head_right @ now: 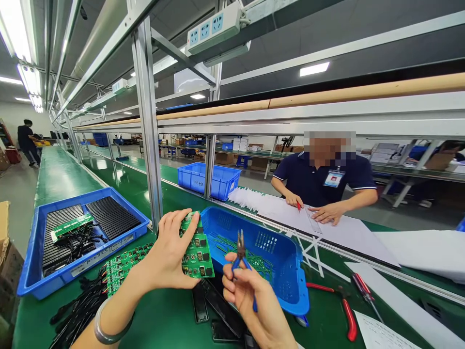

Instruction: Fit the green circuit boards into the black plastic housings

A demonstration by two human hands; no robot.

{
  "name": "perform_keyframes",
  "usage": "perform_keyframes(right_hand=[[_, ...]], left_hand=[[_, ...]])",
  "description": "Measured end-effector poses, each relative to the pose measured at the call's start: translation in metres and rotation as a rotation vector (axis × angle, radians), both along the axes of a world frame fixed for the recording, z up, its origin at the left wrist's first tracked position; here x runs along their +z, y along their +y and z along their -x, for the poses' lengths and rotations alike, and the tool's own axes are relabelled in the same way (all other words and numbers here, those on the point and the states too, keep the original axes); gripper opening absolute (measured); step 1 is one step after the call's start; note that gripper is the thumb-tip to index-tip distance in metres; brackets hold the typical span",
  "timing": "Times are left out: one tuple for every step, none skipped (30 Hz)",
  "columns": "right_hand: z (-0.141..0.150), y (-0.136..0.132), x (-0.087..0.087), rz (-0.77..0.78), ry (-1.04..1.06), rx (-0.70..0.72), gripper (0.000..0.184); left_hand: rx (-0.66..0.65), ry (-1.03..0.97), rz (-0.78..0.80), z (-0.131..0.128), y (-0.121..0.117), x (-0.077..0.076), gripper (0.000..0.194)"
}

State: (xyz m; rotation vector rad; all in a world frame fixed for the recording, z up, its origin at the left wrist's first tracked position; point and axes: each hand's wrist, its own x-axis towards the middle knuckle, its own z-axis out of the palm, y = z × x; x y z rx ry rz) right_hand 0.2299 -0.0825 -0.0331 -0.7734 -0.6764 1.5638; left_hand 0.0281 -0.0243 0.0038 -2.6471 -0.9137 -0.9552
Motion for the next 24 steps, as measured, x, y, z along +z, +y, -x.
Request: perform_keyframes(right_hand=[[0.004,-0.004,0.001,-0.054,-0.192,-0.013,0.026],[0.007,-0.009,0.003,-0.114,-0.392,-0.032,0.023],[0.011,-0.013,0.005,-0.173,-0.58,-0.049,0.019],[0.013,-0.016,0.007,-0.225,-0.741,-0.057,0.015],[0.015,-0.018,0.008,-0.271,-0.862,-0.06,0.012],[0.015,-0.02,0.009,-0.31,-0.947,-0.058,0.012],[0.015,-0.02,0.01,-0.338,-1.008,-0.049,0.013],[0.014,-0.02,0.011,-0.353,-1.052,-0.038,0.014],[0.012,-0.02,0.011,-0.358,-1.085,-0.029,0.015],[0.01,-0.02,0.011,-0.357,-1.109,-0.026,0.016],[0.009,-0.02,0.011,-0.353,-1.129,-0.019,0.017],[0.007,-0.02,0.011,-0.35,-1.146,-0.009,0.018],[0.006,-0.02,0.011,-0.35,-1.156,-0.001,0.018],[0.005,-0.021,0.011,-0.35,-1.163,0.005,0.019],[0.004,-0.022,0.011,-0.347,-1.167,0.011,0.019],[0.003,-0.023,0.011,-0.339,-1.165,0.013,0.019],[0.002,-0.024,0.012,-0.326,-1.157,0.015,0.019],[0.001,-0.025,0.012,-0.313,-1.138,0.008,0.018],[0.0,-0.026,0.012,-0.299,-1.107,-0.002,0.018],[-0.002,-0.027,0.012,-0.279,-1.062,-0.009,0.017],[-0.004,-0.029,0.011,-0.246,-1.001,-0.008,0.017],[-0.005,-0.03,0.011,-0.194,-0.923,0.01,0.019],[-0.007,-0.03,0.01,-0.132,-0.82,0.053,0.022],[-0.007,-0.031,0.009,-0.069,-0.684,0.132,0.023]], left_hand=[[0.014,0.003,-0.008,0.002,0.0,0.002,0.124],[0.025,0.003,-0.013,0.004,0.0,0.004,0.123],[0.033,0.002,-0.017,0.005,-0.001,0.006,0.123],[0.038,0.001,-0.018,0.007,-0.001,0.007,0.123],[0.04,-0.001,-0.017,0.008,-0.002,0.009,0.123],[0.041,0.0,-0.015,0.009,-0.002,0.01,0.123],[0.041,0.001,-0.012,0.01,-0.003,0.01,0.124],[0.042,0.004,-0.011,0.011,-0.003,0.011,0.125],[0.045,0.007,-0.012,0.011,-0.003,0.011,0.125],[0.049,0.008,-0.014,0.012,-0.003,0.01,0.125],[0.05,0.007,-0.017,0.012,-0.003,0.01,0.124],[0.049,0.006,-0.019,0.012,-0.003,0.01,0.124],[0.043,0.004,-0.02,0.012,-0.003,0.01,0.124],[0.036,0.002,-0.019,0.012,-0.003,0.01,0.125],[0.029,0.0,-0.016,0.012,-0.003,0.01,0.125],[0.023,-0.002,-0.012,0.012,-0.003,0.01,0.126],[0.017,-0.002,-0.006,0.011,-0.003,0.01,0.126],[0.012,-0.003,0.002,0.011,-0.003,0.01,0.126],[0.005,-0.005,0.011,0.011,-0.004,0.01,0.127],[-0.004,-0.008,0.022,0.011,-0.004,0.011,0.128],[-0.021,-0.012,0.035,0.011,-0.004,0.011,0.129],[-0.043,-0.019,0.048,0.011,-0.005,0.011,0.129],[-0.07,-0.028,0.063,0.011,-0.004,0.011,0.13],[-0.1,-0.042,0.084,0.01,-0.004,0.01,0.13]])
